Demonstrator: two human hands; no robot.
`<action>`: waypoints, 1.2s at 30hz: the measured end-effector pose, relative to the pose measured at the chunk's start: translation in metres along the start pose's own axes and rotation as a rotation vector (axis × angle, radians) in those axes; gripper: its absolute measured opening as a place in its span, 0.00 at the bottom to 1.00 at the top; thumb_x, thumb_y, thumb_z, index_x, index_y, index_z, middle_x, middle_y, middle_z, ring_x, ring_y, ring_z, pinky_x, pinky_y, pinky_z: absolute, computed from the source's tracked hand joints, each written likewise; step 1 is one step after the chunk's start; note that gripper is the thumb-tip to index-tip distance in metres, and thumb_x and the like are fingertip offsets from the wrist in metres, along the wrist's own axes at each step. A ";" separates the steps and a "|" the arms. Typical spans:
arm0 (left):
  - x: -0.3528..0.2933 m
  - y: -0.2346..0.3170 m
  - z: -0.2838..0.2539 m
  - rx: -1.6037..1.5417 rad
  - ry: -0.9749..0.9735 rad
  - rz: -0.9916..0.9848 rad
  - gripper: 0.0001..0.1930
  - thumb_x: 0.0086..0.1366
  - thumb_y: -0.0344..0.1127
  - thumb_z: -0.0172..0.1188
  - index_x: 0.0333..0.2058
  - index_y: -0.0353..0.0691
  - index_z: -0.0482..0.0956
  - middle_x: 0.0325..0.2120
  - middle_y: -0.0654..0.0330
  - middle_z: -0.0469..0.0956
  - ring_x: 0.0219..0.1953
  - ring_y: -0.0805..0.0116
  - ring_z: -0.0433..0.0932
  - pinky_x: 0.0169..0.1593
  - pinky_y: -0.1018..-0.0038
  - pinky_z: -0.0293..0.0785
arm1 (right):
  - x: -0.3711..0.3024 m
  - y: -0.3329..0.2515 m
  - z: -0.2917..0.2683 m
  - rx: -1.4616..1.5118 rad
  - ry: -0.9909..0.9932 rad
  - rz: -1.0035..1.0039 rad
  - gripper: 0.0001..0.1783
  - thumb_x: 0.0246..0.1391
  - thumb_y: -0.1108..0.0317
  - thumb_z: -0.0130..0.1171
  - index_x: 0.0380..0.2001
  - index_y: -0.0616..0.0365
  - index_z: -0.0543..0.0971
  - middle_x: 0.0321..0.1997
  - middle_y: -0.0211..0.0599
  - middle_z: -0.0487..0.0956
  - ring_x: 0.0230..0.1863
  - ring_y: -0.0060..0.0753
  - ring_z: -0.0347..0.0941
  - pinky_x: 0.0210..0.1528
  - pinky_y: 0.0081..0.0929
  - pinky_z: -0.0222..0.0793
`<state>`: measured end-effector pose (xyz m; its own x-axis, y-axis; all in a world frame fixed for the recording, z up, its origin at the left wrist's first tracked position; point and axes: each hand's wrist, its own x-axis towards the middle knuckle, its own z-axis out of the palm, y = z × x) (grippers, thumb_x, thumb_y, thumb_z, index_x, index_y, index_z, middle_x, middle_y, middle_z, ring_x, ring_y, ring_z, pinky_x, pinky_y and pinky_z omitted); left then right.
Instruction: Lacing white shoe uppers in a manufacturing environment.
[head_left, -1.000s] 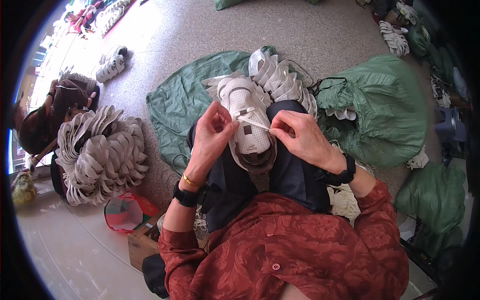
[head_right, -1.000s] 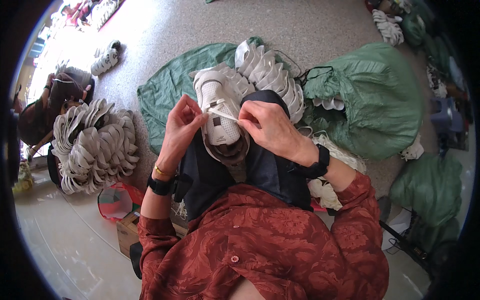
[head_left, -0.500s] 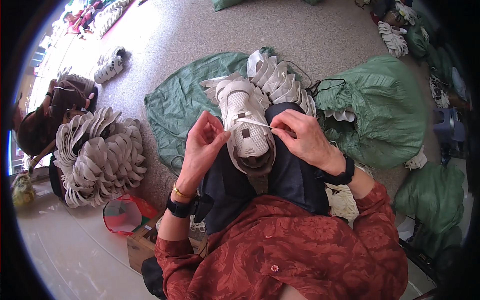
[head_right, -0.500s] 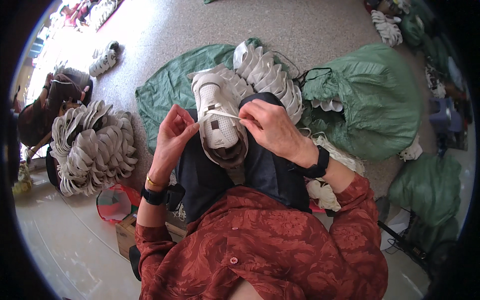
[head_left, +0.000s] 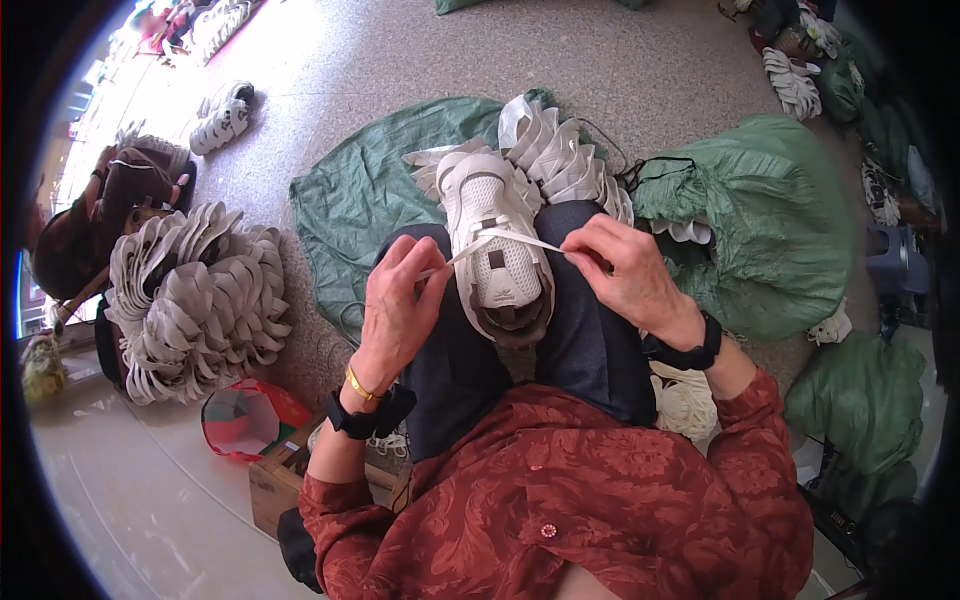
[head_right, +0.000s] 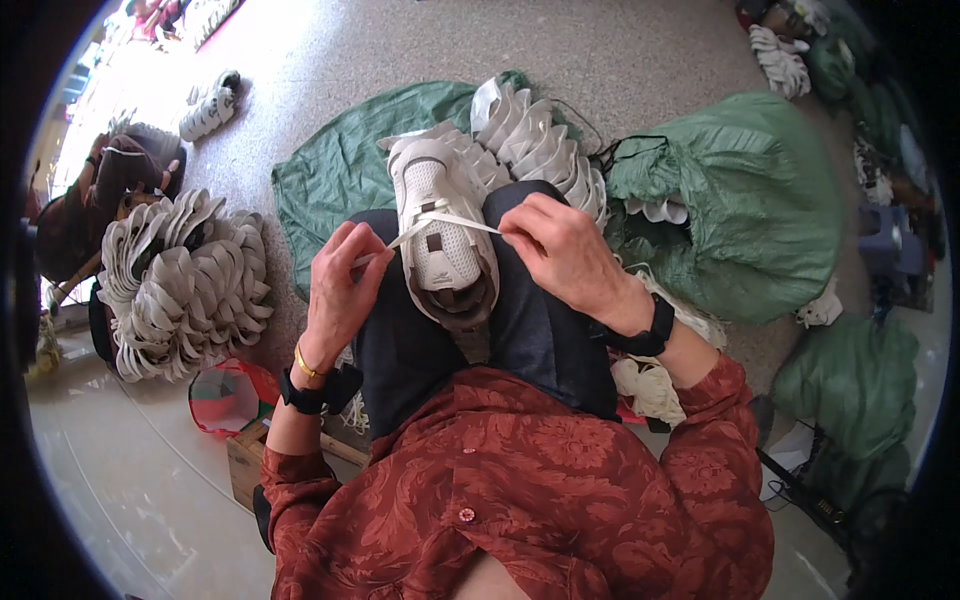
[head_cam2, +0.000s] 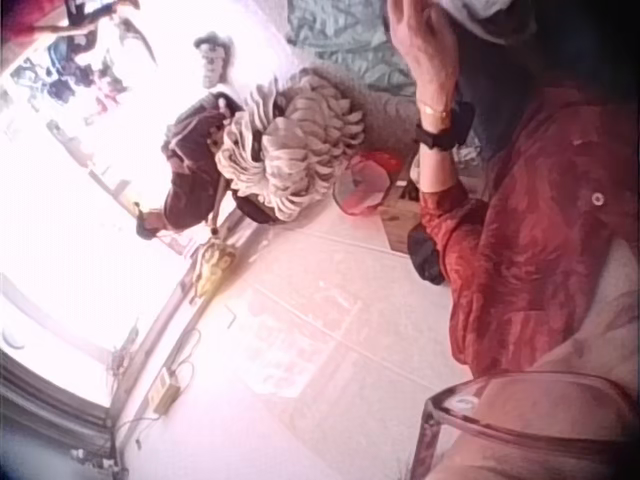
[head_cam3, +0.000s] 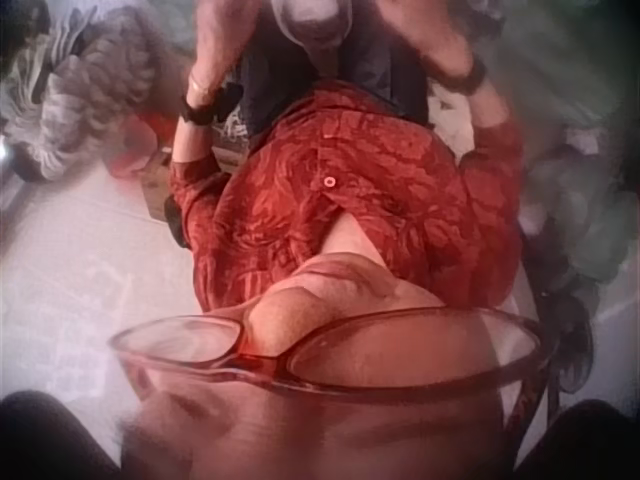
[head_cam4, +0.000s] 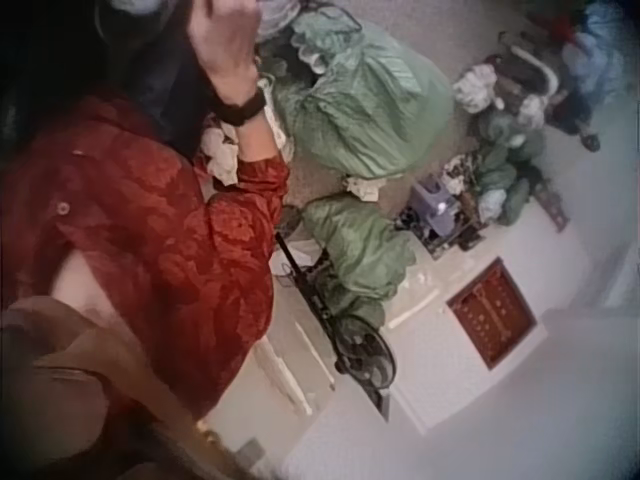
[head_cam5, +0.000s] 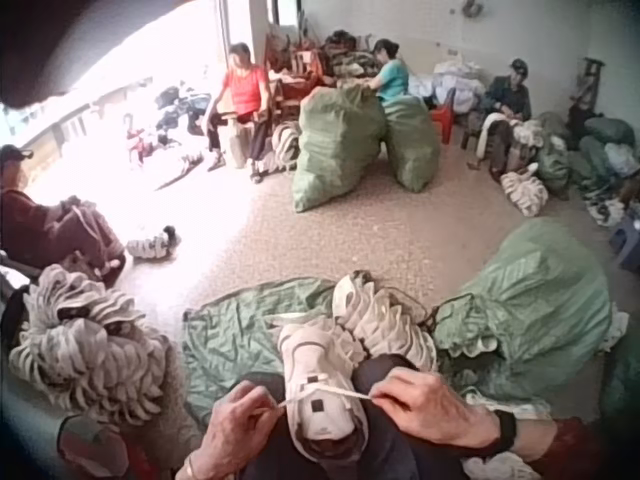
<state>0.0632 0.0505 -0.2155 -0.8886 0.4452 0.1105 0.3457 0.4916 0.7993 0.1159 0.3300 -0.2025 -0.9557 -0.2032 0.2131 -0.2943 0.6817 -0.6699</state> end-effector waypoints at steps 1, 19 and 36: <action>-0.001 -0.002 -0.002 0.051 -0.001 0.028 0.07 0.58 0.24 0.63 0.33 0.35 0.73 0.28 0.56 0.71 0.26 0.59 0.74 0.30 0.67 0.71 | -0.003 0.000 0.000 0.023 -0.007 0.022 0.05 0.53 0.79 0.63 0.34 0.62 0.79 0.31 0.39 0.77 0.29 0.38 0.77 0.31 0.30 0.72; -0.022 -0.012 -0.036 0.258 0.035 0.103 0.06 0.62 0.26 0.60 0.35 0.37 0.71 0.29 0.52 0.67 0.31 0.49 0.74 0.34 0.59 0.70 | -0.027 -0.001 -0.021 0.038 -0.032 0.160 0.03 0.54 0.77 0.62 0.34 0.63 0.80 0.32 0.41 0.79 0.30 0.41 0.78 0.31 0.32 0.73; -0.064 -0.028 -0.082 0.505 0.281 0.007 0.06 0.59 0.22 0.58 0.34 0.33 0.71 0.28 0.51 0.67 0.33 0.49 0.71 0.36 0.59 0.69 | -0.056 0.012 -0.046 -0.047 0.041 0.253 0.04 0.54 0.77 0.63 0.34 0.64 0.81 0.30 0.41 0.80 0.27 0.35 0.79 0.30 0.28 0.73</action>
<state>0.0855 -0.0530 -0.1965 -0.9078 0.2679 0.3227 0.3918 0.8164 0.4243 0.1661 0.3817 -0.1899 -0.9974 0.0063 0.0724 -0.0441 0.7396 -0.6716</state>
